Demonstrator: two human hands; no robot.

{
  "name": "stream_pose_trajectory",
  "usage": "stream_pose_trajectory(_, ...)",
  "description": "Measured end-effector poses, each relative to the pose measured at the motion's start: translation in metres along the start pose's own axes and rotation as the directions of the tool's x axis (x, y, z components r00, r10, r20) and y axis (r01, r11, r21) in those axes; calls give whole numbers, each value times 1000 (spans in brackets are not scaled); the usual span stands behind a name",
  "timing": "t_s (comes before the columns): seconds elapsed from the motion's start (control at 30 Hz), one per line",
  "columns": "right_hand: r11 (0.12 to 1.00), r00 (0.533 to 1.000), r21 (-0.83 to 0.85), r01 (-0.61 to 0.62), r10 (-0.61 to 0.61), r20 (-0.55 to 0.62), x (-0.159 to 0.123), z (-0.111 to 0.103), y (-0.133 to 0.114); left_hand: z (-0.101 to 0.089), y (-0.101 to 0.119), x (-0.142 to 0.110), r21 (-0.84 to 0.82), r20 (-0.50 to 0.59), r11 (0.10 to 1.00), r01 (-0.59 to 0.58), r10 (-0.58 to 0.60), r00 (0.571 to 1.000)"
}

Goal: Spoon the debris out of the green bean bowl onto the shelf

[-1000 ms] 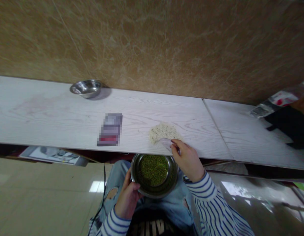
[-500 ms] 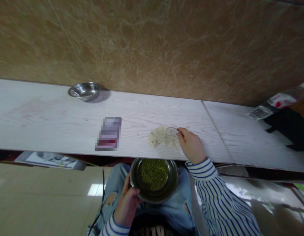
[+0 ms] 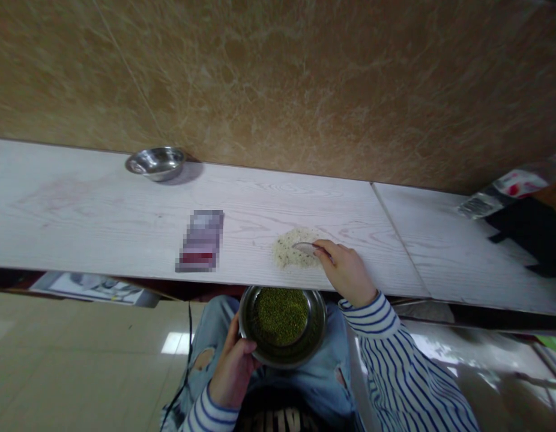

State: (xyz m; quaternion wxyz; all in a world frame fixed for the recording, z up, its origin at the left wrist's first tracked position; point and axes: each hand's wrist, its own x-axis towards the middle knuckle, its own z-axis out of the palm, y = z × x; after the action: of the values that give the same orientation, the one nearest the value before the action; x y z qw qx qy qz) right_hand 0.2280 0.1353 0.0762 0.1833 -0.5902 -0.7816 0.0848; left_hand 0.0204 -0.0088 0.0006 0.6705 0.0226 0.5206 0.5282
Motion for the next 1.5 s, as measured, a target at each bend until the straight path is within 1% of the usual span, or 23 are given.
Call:
stream_pose_trajectory(0.23,999,999,-8,36,-36,24,-9,-2,-6,2,0,-3,-23,3,1000,-15,16,1000)
stream_pose_trajectory(0.57,998,997,-10,68,-68,23,-19,-5,-6,2,-1,-6,2,-15,1000,-14,14,1000)
stream_pose_trajectory(0.77,999,1000,-28,27,-27,-6,-26,-11,1,1,-2,-6,-10,11,1000,-11,11,1000)
stream_pose_trajectory(0.87,999,1000,-49,9,-8,6,-29,-12,1,1,-3,-6,-22,16,1000,-8,8,1000)
stream_pose_trajectory(1.07,998,999,-51,27,-26,23,-36,-11,-6,0,-5,-6,-24,31,1000,3,-3,1000)
stream_pose_trajectory(1.27,998,999,-64,0,-2,-32,-43,-13,1,0,-6,-6,7,46,1000,-4,3,999)
stream_pose_trajectory(1.5,999,1000,-53,7,-8,-22,-51,-14,4,2,-7,-6,5,36,1000,20,-20,999)
